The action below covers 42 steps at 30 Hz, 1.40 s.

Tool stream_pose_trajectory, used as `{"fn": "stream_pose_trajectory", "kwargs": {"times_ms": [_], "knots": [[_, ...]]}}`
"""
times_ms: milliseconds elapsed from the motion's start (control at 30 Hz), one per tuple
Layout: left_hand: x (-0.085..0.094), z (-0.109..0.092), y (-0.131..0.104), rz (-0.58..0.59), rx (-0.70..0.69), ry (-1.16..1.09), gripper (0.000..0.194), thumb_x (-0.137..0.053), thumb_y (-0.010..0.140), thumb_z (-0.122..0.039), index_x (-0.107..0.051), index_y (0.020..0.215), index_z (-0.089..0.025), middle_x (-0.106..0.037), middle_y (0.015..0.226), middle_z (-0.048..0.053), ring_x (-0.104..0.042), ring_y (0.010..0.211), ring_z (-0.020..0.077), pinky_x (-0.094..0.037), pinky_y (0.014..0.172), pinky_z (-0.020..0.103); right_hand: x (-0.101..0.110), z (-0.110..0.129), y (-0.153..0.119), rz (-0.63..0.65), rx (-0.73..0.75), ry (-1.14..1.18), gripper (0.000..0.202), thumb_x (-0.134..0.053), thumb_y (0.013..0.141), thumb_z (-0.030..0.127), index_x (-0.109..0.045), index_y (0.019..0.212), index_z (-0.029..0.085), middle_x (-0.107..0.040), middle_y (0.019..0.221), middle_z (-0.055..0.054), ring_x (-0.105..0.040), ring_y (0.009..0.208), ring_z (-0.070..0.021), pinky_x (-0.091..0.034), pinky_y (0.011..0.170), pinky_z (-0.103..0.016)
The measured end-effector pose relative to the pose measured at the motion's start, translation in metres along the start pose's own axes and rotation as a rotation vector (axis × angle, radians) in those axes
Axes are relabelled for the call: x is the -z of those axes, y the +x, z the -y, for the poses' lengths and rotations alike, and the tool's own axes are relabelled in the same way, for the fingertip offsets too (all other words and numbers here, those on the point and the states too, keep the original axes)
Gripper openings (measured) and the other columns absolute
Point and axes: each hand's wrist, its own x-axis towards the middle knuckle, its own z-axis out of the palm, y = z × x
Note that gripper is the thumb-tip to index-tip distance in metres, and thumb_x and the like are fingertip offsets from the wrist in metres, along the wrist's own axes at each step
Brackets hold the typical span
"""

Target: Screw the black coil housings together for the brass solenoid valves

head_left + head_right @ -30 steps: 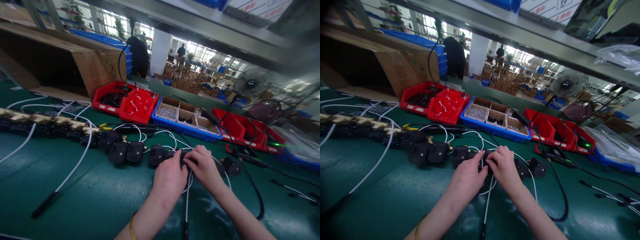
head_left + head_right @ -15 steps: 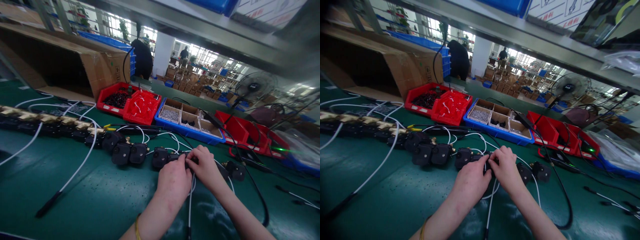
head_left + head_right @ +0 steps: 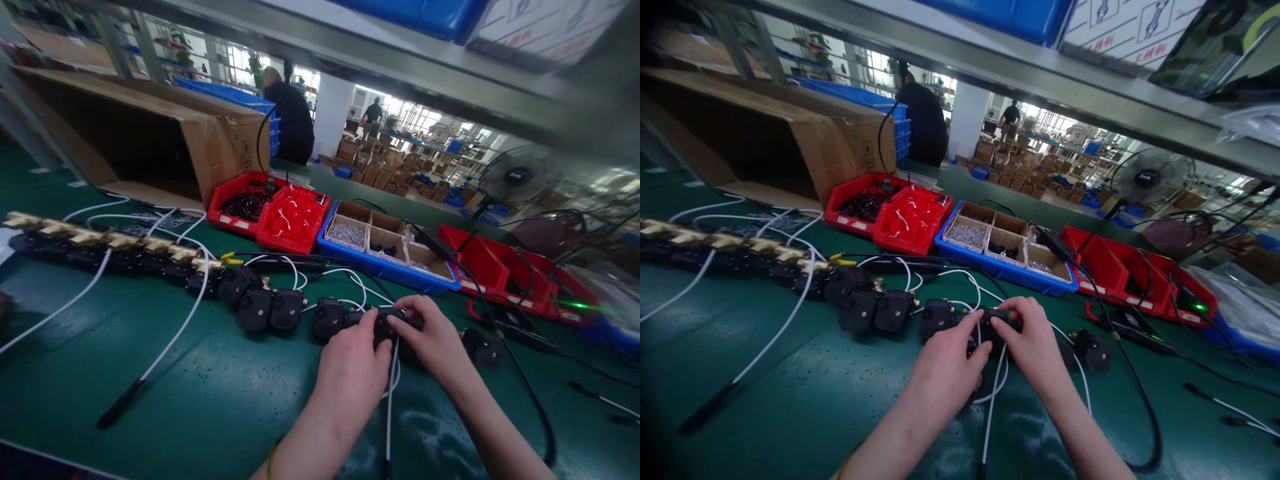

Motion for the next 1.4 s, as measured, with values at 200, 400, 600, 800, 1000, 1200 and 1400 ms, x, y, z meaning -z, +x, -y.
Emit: {"fn": "stream_pose_trajectory", "kwargs": {"times_ms": [200,400,600,800,1000,1200,1400], "knots": [[0.008,0.024,-0.028,-0.054,0.036,-0.344,0.053,-0.027,0.105,-0.055,-0.06,0.137,-0.03,-0.07,0.131,0.004,-0.064,0.121,0.0227,-0.048,0.105,0.037,0.028,0.046,-0.052,0.127,0.232,0.122,0.009,-0.058,0.1,0.032,-0.067,0.101,0.03,-0.064,0.1,-0.002,-0.06,0.092,-0.0195,-0.049,0.077,-0.032],[-0.007,0.031,-0.056,0.002,0.123,-0.444,0.058,-0.021,0.104,-0.058,-0.059,0.14,-0.033,-0.062,0.145,-0.002,-0.053,0.137,0.0201,-0.039,0.117,0.036,-0.012,0.065,-0.085,0.248,0.441,-0.112,0.021,-0.063,0.082,0.007,-0.059,0.094,0.023,-0.063,0.096,-0.003,-0.051,0.086,-0.0236,-0.032,0.074,-0.038],[-0.006,0.035,-0.063,0.039,0.184,-0.491,0.065,-0.017,0.102,-0.063,-0.053,0.146,-0.03,-0.055,0.152,0.001,-0.045,0.144,0.0208,-0.029,0.125,0.042,-0.031,0.061,-0.092,0.19,0.459,-0.054,0.02,-0.062,0.079,0.005,-0.054,0.083,0.022,-0.061,0.088,-0.002,-0.047,0.08,-0.0215,-0.026,0.071,-0.038],[-0.005,0.043,-0.061,0.059,0.183,-0.447,0.072,-0.015,0.101,-0.066,-0.056,0.144,-0.024,-0.056,0.15,0.007,-0.05,0.139,0.024,-0.032,0.123,0.043,-0.022,0.075,-0.091,0.313,0.395,-0.031,0.017,-0.063,0.083,0.008,-0.059,0.089,0.023,-0.067,0.097,0.0,-0.056,0.087,-0.0202,-0.038,0.079,-0.036],[-0.005,0.05,-0.061,0.05,0.204,-0.459,0.07,-0.019,0.1,-0.066,-0.062,0.137,-0.024,-0.062,0.142,0.008,-0.052,0.135,0.0258,-0.034,0.121,0.046,-0.014,0.079,-0.088,0.396,0.37,-0.098,0.021,-0.074,0.082,0.013,-0.062,0.096,0.024,-0.067,0.104,0.0,-0.059,0.092,-0.0221,-0.044,0.084,-0.039],[-0.007,0.054,-0.061,0.078,0.203,-0.44,0.068,-0.02,0.1,-0.064,-0.064,0.133,-0.024,-0.065,0.138,0.008,-0.053,0.134,0.0254,-0.034,0.12,0.046,-0.026,0.076,-0.093,0.395,0.355,-0.153,0.013,-0.07,0.081,0.011,-0.063,0.086,0.02,-0.067,0.096,-0.004,-0.057,0.088,-0.0237,-0.044,0.087,-0.044],[-0.004,0.055,-0.063,0.076,0.17,-0.429,0.065,-0.023,0.101,-0.058,-0.064,0.133,-0.019,-0.063,0.143,0.009,-0.052,0.137,0.0243,-0.035,0.12,0.04,-0.029,0.079,-0.094,0.408,0.305,-0.037,0.01,-0.06,0.088,0.011,-0.063,0.093,0.02,-0.067,0.099,-0.007,-0.058,0.092,-0.0265,-0.045,0.089,-0.048]]}}
